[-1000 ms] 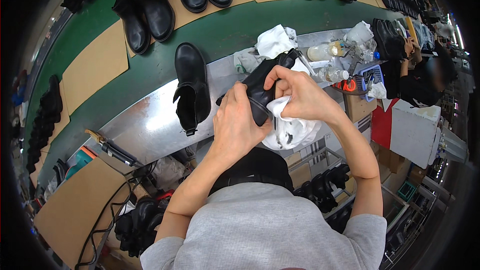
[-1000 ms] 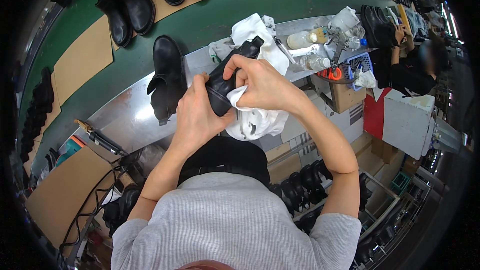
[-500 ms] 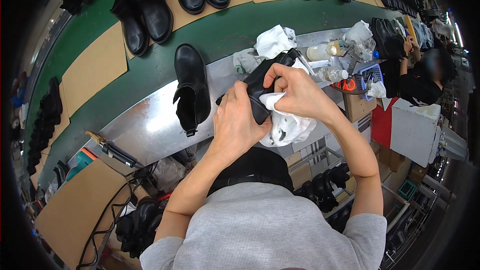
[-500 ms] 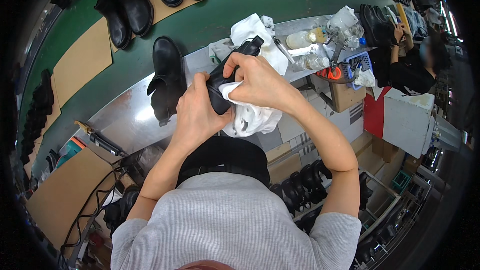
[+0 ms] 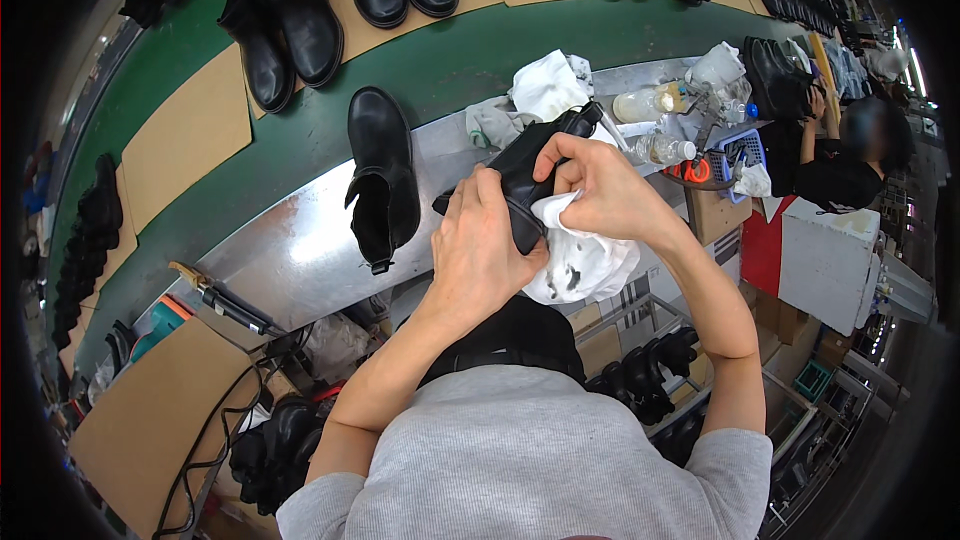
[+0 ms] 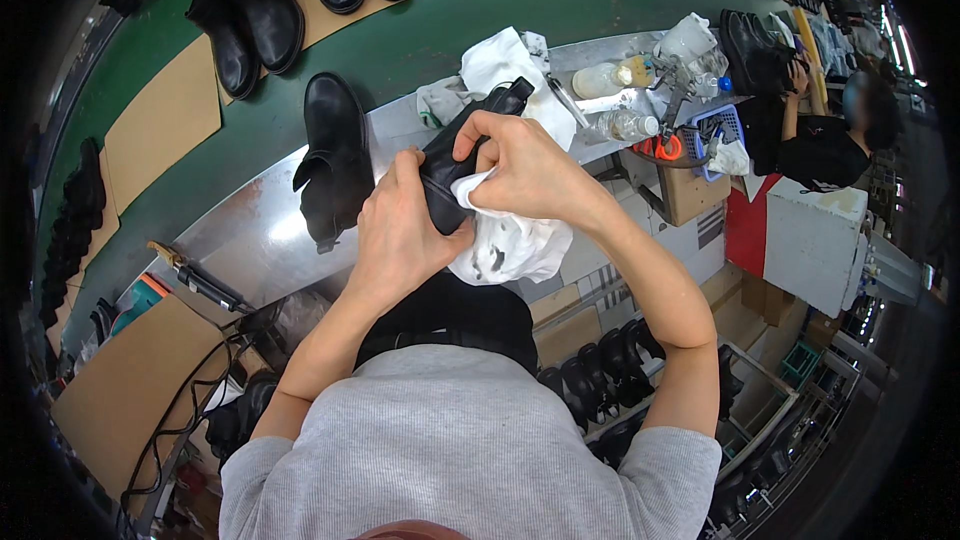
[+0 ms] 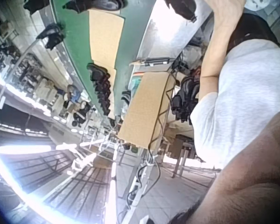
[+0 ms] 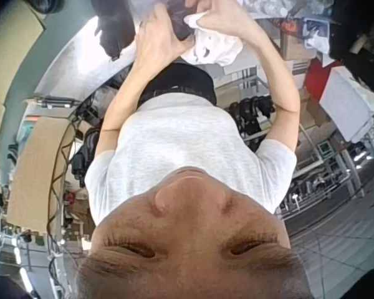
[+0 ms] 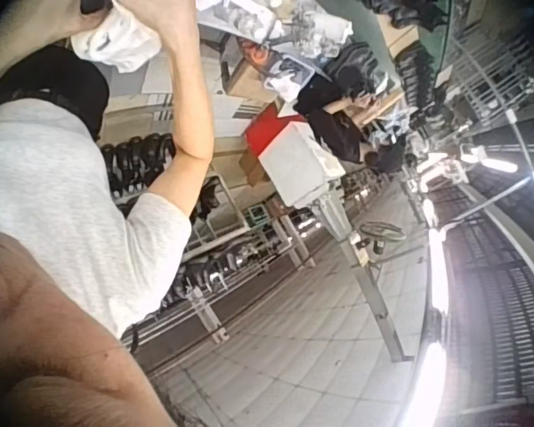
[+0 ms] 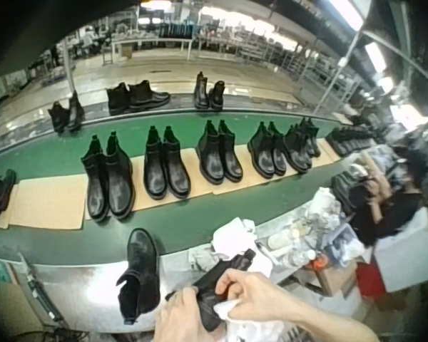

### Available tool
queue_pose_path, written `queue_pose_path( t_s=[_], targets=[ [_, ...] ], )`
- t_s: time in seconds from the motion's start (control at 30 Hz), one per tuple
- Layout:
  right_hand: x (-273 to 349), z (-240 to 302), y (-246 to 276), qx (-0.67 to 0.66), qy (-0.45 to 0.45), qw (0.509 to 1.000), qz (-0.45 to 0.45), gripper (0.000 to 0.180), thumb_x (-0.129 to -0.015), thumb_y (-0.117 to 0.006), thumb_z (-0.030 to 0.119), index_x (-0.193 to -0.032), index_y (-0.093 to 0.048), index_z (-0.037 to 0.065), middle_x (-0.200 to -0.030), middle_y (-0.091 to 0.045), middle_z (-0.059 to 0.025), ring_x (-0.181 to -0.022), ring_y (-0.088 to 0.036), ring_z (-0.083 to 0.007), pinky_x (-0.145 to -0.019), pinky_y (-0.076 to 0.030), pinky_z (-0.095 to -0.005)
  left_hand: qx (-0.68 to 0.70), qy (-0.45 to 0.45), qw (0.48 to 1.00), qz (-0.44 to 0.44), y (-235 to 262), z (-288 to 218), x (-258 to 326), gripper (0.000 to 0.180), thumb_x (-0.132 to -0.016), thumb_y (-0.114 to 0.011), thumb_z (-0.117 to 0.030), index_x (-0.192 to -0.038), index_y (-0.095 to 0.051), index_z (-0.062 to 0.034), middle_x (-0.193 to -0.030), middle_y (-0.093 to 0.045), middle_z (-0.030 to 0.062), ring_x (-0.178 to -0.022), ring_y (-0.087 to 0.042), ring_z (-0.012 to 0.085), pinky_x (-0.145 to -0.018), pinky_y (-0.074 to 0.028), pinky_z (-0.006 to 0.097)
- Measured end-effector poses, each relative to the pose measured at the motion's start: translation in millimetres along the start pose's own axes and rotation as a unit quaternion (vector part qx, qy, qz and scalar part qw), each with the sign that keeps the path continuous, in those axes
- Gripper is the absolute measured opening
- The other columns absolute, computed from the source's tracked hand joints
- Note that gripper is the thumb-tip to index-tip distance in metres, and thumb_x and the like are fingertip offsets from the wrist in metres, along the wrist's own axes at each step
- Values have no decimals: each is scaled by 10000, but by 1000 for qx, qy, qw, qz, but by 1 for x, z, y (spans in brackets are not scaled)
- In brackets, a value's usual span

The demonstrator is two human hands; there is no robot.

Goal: Inspecting, cleaning, and finishing boots on an assembly line using a cloth, fluid, and a heat gun.

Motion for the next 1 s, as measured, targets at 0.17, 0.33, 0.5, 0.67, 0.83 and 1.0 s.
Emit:
queue_pose_path(
  t_s=[0.17, 0.33, 0.5, 0.67, 0.83, 1.0],
  targets=[
    [0, -2, 0, 9, -10, 1000, -17, 267, -616, -577, -53, -869, -503, -12, -564, -516, -3, -536, -439, -40, -496, -337, -211, -7, 9, 1000, 2, 0, 0, 0, 586, -601, -772, -135, -1015, -402, 54, -963, -544, 239, -898, -587, 407, -688, -515, 460],
    [1, -3, -1, -52, 2, 999, 2, 269, -616, -580, -55, -868, -497, -12, -571, -513, 1, -541, -435, -40, -494, -333, -208, -12, -6, 1000, -2, -1, -3, 0, 591, -601, -783, -140, -1006, -401, 58, -1015, -533, 251, -945, -573, 405, -709, -522, 457],
    [0, -4, 0, 5, 8, 1000, -4, 266, -620, -581, -58, -866, -495, -9, -573, -507, 8, -540, -431, -38, -491, -329, -211, -6, -4, 1000, 3, -1, -4, 0, 594, -603, -784, -138, -1006, -399, 66, -1043, -525, 263, -974, -560, 409, -720, -526, 458],
    [1, -6, 0, -35, -4, 999, -5, 256, -627, -581, -52, -864, -496, -3, -571, -502, 11, -538, -429, -38, -498, -331, -213, -4, -8, 1000, 8, -5, -3, 0, 601, -603, -786, -141, -1010, -397, 68, -1095, -517, 286, -998, -553, 420, -730, -529, 460],
    [4, -4, 0, 9, -9, 1000, -22, 256, -629, -574, -54, -867, -497, -2, -570, -499, 12, -537, -435, -38, -502, -333, -213, -14, 2, 1000, 18, -5, -3, 1, 603, -606, -782, -135, -1021, -396, 70, -1154, -498, 309, -1040, -538, 432, -759, -534, 458],
    [4, -10, 0, -22, -25, 999, -9, 260, -629, -568, -62, -872, -496, 0, -581, -508, 12, -550, -449, -32, -505, -340, -210, -16, -4, 1000, 20, -6, -5, 1, 610, -608, -783, -137, -1031, -397, 72, -1151, -501, 307, -1040, -539, 431, -762, -533, 457]
  ],
)
Point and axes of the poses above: each hand's wrist, its own x-axis away from the middle knuckle, its own y-axis out of the back of the hand, z = x × y, the point moved 7 cm from there along -x, towards the middle knuckle
